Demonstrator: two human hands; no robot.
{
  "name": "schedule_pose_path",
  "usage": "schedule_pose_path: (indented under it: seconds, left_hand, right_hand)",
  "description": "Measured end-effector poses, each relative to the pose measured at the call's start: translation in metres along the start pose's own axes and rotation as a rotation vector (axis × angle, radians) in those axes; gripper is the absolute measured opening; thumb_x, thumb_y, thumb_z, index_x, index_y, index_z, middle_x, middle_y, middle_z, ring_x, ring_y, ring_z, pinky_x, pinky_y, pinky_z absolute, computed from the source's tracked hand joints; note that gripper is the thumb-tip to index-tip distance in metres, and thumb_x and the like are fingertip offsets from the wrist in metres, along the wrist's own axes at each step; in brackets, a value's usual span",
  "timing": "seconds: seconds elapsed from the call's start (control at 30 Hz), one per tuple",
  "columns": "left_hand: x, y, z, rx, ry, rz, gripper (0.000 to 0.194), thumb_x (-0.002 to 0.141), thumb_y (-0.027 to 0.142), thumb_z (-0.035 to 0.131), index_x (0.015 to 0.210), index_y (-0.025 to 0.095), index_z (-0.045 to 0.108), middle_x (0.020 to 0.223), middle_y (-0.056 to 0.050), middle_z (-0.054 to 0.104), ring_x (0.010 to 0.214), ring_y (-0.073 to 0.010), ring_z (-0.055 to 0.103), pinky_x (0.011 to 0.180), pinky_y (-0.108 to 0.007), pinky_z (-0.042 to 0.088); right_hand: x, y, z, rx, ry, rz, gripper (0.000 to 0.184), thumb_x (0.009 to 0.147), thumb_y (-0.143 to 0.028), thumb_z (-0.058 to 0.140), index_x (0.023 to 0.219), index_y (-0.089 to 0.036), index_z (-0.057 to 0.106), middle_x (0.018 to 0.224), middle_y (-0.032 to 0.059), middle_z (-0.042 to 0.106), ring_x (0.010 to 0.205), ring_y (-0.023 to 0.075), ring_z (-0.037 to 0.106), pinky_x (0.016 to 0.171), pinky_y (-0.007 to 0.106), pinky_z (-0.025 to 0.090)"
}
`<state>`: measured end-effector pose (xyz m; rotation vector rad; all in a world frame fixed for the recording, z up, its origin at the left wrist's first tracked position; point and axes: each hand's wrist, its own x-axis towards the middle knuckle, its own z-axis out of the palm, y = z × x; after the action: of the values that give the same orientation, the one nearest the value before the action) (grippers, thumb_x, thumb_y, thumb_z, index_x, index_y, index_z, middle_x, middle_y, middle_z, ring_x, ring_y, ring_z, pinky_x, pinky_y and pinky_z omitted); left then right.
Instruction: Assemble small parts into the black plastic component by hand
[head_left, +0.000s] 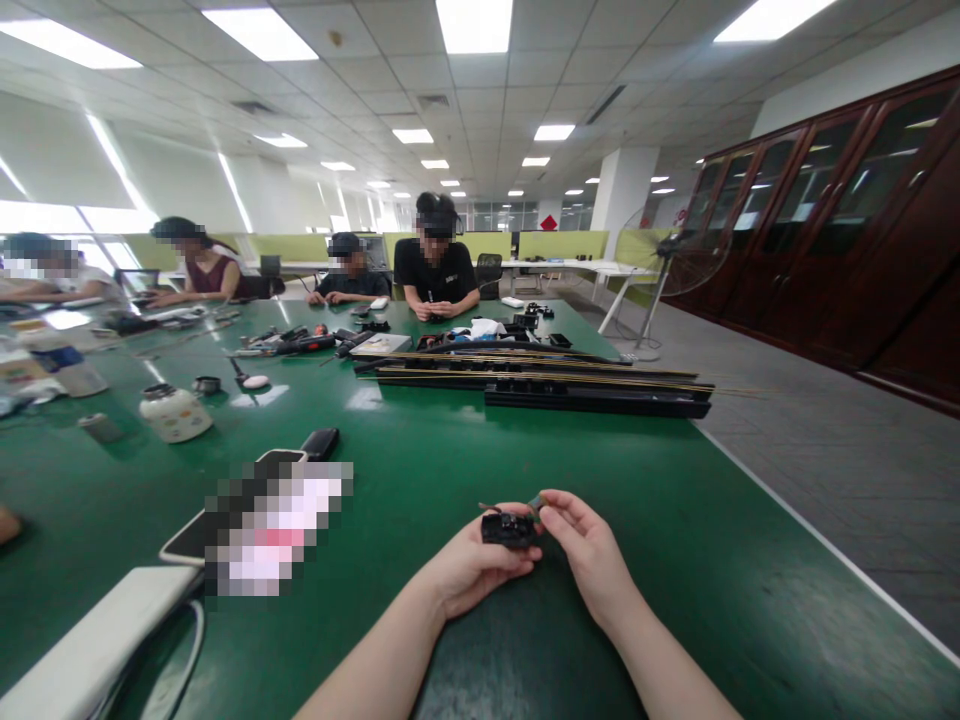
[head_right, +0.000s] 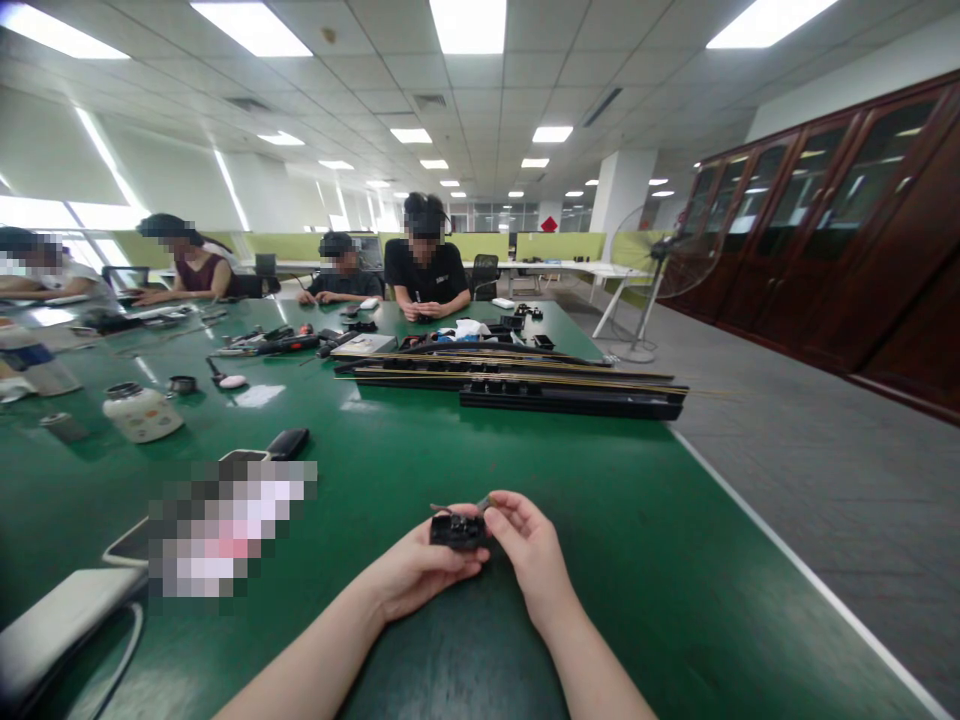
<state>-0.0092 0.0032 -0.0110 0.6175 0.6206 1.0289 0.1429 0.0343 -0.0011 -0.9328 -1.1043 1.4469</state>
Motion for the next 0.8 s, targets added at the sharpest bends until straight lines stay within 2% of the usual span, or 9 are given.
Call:
schedule_pose_path:
  seconds: [0.1,0.27,0.47,0.8]
  left_hand:
    - [-0.0001,0.0015,0.0016,0.003,-0.007,-0.001,0.056,0.055,-0.006,0.064,0.104,0.018,0.053,0.101,-0.007,0.062,0.085,-0.0162,0.064,0.079,-0.025,0.045]
    - [0.0001,0.0017,0.0015,0.013,-0.004,-0.006,0.056,0.055,-0.005,0.065,0.105,0.017,0.053,0.101,-0.008,0.063,0.085,-0.0158,0.063,0.079,-0.025,0.044]
    - [0.0001,0.0006,0.0002,0.021,0.006,-0.008,0.056,0.054,-0.003,0.068,0.104,0.017,0.053,0.099,-0.007,0.063,0.084,-0.0163,0.064,0.079,-0.026,0.044]
    - [0.0003,0.0005,0.0015,0.024,0.029,-0.011,0.057,0.052,0.000,0.071,0.103,0.017,0.052,0.101,-0.008,0.063,0.084,-0.0168,0.064,0.078,-0.027,0.044]
  right_hand:
    - [0.0003,0.0011,-0.0004,0.054,0.015,0.029,0.035,0.060,-0.039,0.073,0.088,-0.019,0.064,0.079,0.0022,0.067,0.070,0.0145,0.058,0.073,0.030,0.044]
    - [0.0005,-0.0002,0.0008,0.147,0.041,0.090,0.035,0.058,-0.038,0.074,0.087,-0.020,0.065,0.083,0.0026,0.067,0.082,0.0169,0.058,0.076,0.030,0.043]
    - [0.0001,-0.0055,0.0021,0.274,0.070,0.154,0.032,0.058,-0.035,0.075,0.084,-0.020,0.067,0.079,0.0019,0.067,0.080,0.0163,0.059,0.072,0.028,0.044]
    - [0.0018,-0.0059,-0.0006,0.358,0.103,0.214,0.028,0.057,-0.033,0.075,0.081,-0.020,0.068,0.077,0.0006,0.068,0.077,0.0149,0.059,0.068,0.025,0.045]
